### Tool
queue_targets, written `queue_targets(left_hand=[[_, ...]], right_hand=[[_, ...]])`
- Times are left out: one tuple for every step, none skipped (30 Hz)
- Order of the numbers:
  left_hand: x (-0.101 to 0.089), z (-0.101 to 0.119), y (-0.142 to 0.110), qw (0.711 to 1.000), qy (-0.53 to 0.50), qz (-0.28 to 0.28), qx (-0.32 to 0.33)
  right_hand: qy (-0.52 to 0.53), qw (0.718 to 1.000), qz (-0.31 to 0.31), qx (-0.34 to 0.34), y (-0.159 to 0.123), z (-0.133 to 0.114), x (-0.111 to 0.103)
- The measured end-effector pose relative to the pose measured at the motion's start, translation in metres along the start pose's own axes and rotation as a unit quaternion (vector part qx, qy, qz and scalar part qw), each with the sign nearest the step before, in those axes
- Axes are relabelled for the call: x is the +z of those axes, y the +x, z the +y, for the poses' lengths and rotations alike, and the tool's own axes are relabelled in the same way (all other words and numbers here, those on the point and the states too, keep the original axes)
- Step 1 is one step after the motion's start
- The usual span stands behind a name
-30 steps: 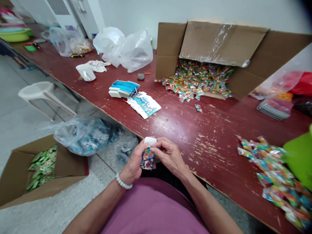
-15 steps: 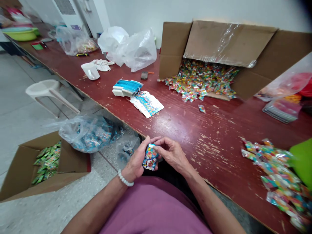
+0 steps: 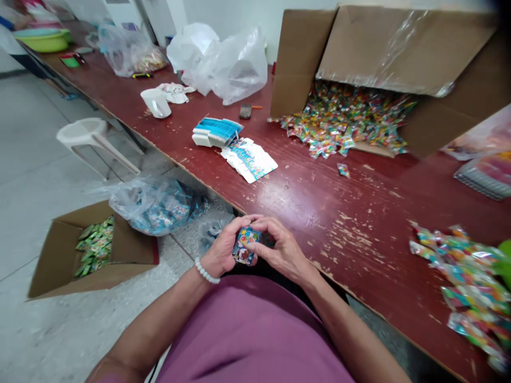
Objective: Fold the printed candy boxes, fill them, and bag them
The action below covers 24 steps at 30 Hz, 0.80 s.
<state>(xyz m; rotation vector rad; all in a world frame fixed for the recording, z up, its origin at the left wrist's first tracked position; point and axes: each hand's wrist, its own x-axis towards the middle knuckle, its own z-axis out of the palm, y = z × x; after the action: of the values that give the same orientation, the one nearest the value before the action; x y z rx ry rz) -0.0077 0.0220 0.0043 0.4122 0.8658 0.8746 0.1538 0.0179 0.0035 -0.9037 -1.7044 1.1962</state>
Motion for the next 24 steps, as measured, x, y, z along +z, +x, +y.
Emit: queue_targets(left_hand=[[-0.002, 0.001, 0.000, 1.000, -0.002, 0.007, 0.021], [-0.004, 0.002, -0.001, 0.999, 0.002, 0.021, 0.046], [-0.007, 0.002, -0.003, 0.997, 0.014, 0.040, 0.071], [-0.012, 0.003, -0.005, 0.994, 0.030, 0.062, 0.089], [-0.019, 0.002, -0.008, 0.990, 0.050, 0.087, 0.101], [-0.027, 0.001, -0.011, 0.985, 0.072, 0.116, 0.110], [-0.037, -0.002, -0.013, 0.978, 0.096, 0.147, 0.115], [-0.048, -0.005, -0.016, 0.969, 0.125, 0.178, 0.119], [-0.060, -0.009, -0.017, 0.957, 0.159, 0.208, 0.126], [-0.072, -0.013, -0.018, 0.940, 0.198, 0.239, 0.143], [-0.084, -0.016, -0.019, 0.918, 0.240, 0.266, 0.170], [-0.094, -0.017, -0.019, 0.893, 0.282, 0.288, 0.202], [-0.101, -0.017, -0.019, 0.865, 0.320, 0.306, 0.235], [-0.105, -0.014, -0.018, 0.837, 0.354, 0.319, 0.268], [-0.106, -0.009, -0.018, 0.811, 0.385, 0.325, 0.297], [-0.104, -0.002, -0.016, 0.787, 0.417, 0.324, 0.321], [-0.099, 0.007, -0.014, 0.760, 0.448, 0.319, 0.346], [-0.091, 0.017, -0.009, 0.729, 0.482, 0.311, 0.374], [-0.081, 0.027, -0.003, 0.693, 0.516, 0.299, 0.405], [-0.070, 0.037, 0.006, 0.655, 0.552, 0.283, 0.432], [-0.059, 0.046, 0.017, 0.617, 0.587, 0.266, 0.451], [-0.048, 0.055, 0.030, 0.581, 0.623, 0.249, 0.459], [-0.037, 0.062, 0.043, 0.550, 0.660, 0.238, 0.454], [-0.026, 0.068, 0.058, 0.523, 0.695, 0.233, 0.435]], right_hand=[[-0.014, 1.000, -0.006, -0.008, 0.000, 0.002, 0.002], [-0.019, 1.000, -0.012, 0.000, -0.001, 0.006, 0.003], [-0.018, 1.000, -0.012, 0.022, -0.001, 0.009, 0.005], [-0.011, 0.998, -0.002, 0.055, -0.002, 0.013, 0.005], [0.002, 0.996, 0.014, 0.090, -0.003, 0.017, 0.005], [0.020, 0.992, 0.032, 0.122, -0.004, 0.021, 0.004], [0.041, 0.987, 0.047, 0.145, -0.006, 0.025, 0.002], [0.063, 0.984, 0.058, 0.158, -0.007, 0.028, 0.000], [0.083, 0.981, 0.064, 0.164, -0.008, 0.030, -0.003], [0.100, 0.979, 0.066, 0.166, -0.009, 0.032, -0.005], [0.112, 0.977, 0.067, 0.167, -0.011, 0.034, -0.007], [0.119, 0.976, 0.068, 0.168, -0.012, 0.035, -0.008], [0.123, 0.975, 0.068, 0.170, -0.013, 0.035, -0.009], [0.123, 0.975, 0.066, 0.172, -0.014, 0.035, -0.009], [0.122, 0.975, 0.065, 0.175, -0.015, 0.035, -0.009], [0.121, 0.974, 0.063, 0.180, -0.015, 0.034, -0.009], [0.122, 0.973, 0.061, 0.186, -0.015, 0.033, -0.009], [0.126, 0.971, 0.060, 0.193, -0.014, 0.032, -0.009], [0.128, 0.969, 0.061, 0.202, -0.013, 0.031, -0.010], [0.127, 0.967, 0.066, 0.211, -0.011, 0.030, -0.012], [0.119, 0.965, 0.076, 0.219, -0.009, 0.029, -0.014], [0.105, 0.965, 0.092, 0.224, -0.006, 0.030, -0.017], [0.087, 0.964, 0.113, 0.226, -0.003, 0.030, -0.021], [0.068, 0.962, 0.139, 0.225, 0.000, 0.032, -0.025]])
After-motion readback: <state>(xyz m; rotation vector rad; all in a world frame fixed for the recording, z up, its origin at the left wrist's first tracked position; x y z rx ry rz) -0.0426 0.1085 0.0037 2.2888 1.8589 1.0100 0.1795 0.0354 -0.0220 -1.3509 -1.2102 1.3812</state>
